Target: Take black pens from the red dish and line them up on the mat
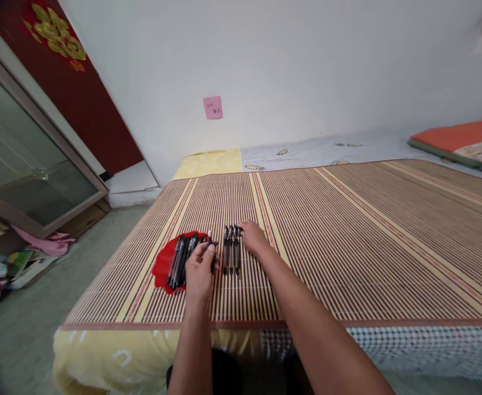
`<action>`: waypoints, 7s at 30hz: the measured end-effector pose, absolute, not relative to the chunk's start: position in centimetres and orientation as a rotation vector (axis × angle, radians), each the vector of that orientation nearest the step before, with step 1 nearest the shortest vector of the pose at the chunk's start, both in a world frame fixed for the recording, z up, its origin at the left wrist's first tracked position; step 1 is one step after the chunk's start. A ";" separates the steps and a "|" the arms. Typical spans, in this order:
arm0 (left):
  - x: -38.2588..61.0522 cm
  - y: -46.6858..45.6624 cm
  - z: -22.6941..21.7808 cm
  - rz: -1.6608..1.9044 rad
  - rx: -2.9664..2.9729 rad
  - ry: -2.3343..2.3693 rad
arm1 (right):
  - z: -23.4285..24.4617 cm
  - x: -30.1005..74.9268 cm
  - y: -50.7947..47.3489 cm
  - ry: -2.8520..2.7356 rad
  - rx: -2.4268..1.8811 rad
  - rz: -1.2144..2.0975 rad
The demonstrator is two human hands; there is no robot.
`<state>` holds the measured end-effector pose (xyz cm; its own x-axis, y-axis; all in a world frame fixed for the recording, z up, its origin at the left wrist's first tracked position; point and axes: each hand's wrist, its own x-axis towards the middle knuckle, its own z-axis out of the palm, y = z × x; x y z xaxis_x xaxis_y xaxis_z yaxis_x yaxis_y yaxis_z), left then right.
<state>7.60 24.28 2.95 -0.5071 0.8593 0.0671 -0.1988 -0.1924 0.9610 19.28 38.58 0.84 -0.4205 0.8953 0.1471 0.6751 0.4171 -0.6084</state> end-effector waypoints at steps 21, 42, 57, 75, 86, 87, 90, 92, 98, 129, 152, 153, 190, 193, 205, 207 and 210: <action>10.1 24.5 2.0 1.612 1.209 1.493 | 2.8 22.4 30.0 -1.315 -0.928 1.408; 12.9 24.6 1.6 1.444 1.122 1.337 | 2.0 24.9 32.2 -1.293 -0.848 1.491; 11.5 24.4 1.2 1.246 1.352 1.421 | 1.2 28.7 35.0 -0.657 -0.872 1.100; 11.7 24.8 0.7 1.484 1.483 1.815 | 0.3 23.6 32.5 -1.453 -0.992 1.620; 10.1 23.7 0.5 1.422 1.734 1.925 | -1.1 23.9 34.7 -1.505 -1.250 1.232; 10.0 23.6 0.5 1.380 1.793 1.913 | -1.3 23.7 34.8 -1.503 -1.259 1.216; 9.9 23.3 0.6 1.252 1.965 1.851 | -1.5 22.9 35.2 -1.504 -1.289 1.149; 9.9 23.2 0.5 1.172 2.036 1.825 | -1.6 22.4 35.3 -1.513 -1.297 1.112; 9.8 23.2 0.4 0.895 2.086 1.851 | -1.7 21.5 35.5 -1.529 -1.371 1.004; 10.6 23.7 -1.6 0.895 2.174 1.904 | -1.3 21.3 34.8 -1.813 -1.283 0.930; 10.8 23.9 -1.1 0.817 2.193 1.990 | -1.0 21.3 34.4 -2.170 -1.425 0.535; 10.8 23.9 -1.0 0.810 2.193 1.992 | -1.0 21.3 34.4 -2.171 -1.422 0.532; 11.2 23.5 -0.9 0.712 2.266 2.010 | -1.3 21.3 34.9 -2.098 -1.370 0.608; 11.2 23.5 -0.8 0.686 2.264 1.971 | -1.3 21.3 34.9 -2.106 -1.371 0.595; 11.4 23.5 -0.9 0.694 2.250 1.975 | -1.0 21.5 34.8 -2.110 -1.422 0.583; 11.4 23.5 -0.9 0.718 2.251 1.978 | -1.0 21.5 34.7 -2.115 -1.423 0.583; 11.3 23.6 -1.2 0.766 2.247 1.955 | -0.9 21.5 34.7 -2.124 -1.427 0.573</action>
<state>11.33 23.55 -1.17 0.0690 0.9444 0.3216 0.9115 -0.1907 0.3645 21.45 34.70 -0.88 -0.3147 0.9318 0.1805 0.7148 0.3578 -0.6008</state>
